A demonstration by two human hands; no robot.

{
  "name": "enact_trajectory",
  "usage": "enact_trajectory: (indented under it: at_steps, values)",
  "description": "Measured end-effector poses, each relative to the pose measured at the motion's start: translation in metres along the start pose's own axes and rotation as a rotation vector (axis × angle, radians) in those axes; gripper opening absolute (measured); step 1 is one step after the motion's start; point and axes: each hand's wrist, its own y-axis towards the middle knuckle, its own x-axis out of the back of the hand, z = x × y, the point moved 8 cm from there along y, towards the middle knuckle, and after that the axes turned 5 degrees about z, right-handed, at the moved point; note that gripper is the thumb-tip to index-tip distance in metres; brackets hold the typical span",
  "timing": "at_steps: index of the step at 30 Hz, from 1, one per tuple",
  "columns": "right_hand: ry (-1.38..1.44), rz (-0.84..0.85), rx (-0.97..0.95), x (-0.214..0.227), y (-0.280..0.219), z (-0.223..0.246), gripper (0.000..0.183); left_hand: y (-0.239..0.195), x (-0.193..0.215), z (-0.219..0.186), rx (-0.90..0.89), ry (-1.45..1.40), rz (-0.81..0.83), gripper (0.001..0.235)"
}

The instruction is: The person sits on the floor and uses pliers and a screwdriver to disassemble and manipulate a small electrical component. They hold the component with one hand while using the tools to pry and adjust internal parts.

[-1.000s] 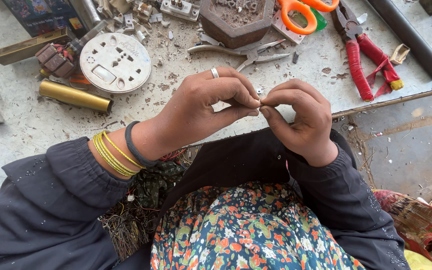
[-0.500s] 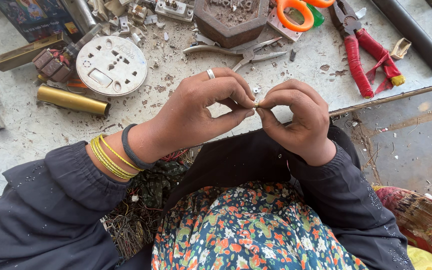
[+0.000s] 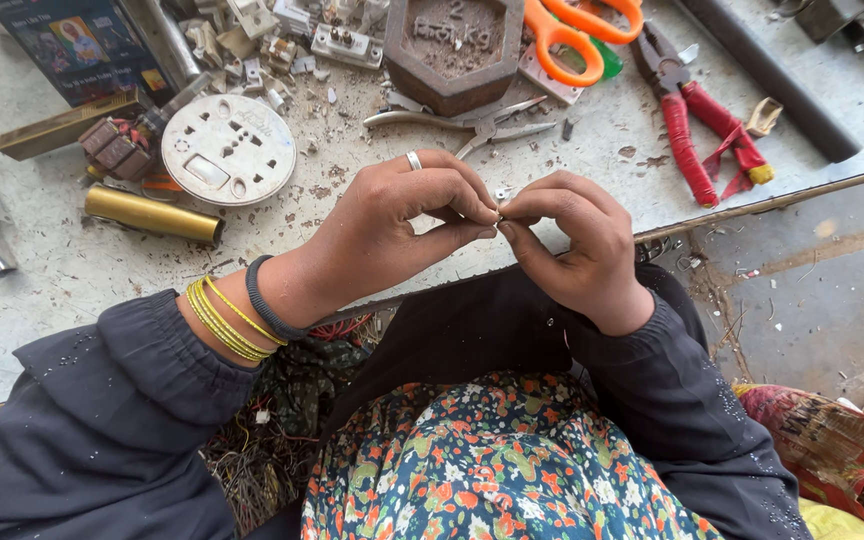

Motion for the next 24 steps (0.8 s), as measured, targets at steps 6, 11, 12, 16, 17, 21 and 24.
enact_trajectory:
  at_steps: [6, 11, 12, 16, 17, 21, 24]
  values:
    - [0.025, -0.032, 0.004, 0.003, -0.001, 0.000, 0.019, 0.000, 0.001, 0.000, 0.022, -0.017, -0.003, 0.011]
    - [0.080, -0.036, -0.028, 0.004, -0.001, 0.002, 0.025, 0.000, 0.006, 0.006, 0.060, -0.104, -0.031, 0.016]
    - [0.084, -0.022, -0.045, 0.002, -0.002, 0.001, 0.027, 0.000, 0.005, 0.008, 0.085, -0.123, -0.032, 0.019]
    - [0.017, 0.000, -0.029, -0.002, -0.002, 0.003, 0.028, -0.001, 0.000, 0.010, 0.097, -0.118, 0.019, 0.020]
    - [0.013, -0.018, -0.021, -0.002, -0.002, 0.002, 0.026, -0.001, 0.000, 0.010, 0.094, -0.118, 0.027, 0.021]
    - [0.058, -0.075, -0.019, 0.002, -0.009, -0.006, 0.022, -0.001, 0.005, 0.009, 0.040, 0.153, 0.034, 0.031]
    - [0.369, -0.125, -0.120, 0.007, -0.012, -0.026, 0.017, -0.003, 0.019, 0.006, -0.013, 0.503, -0.013, 0.033]
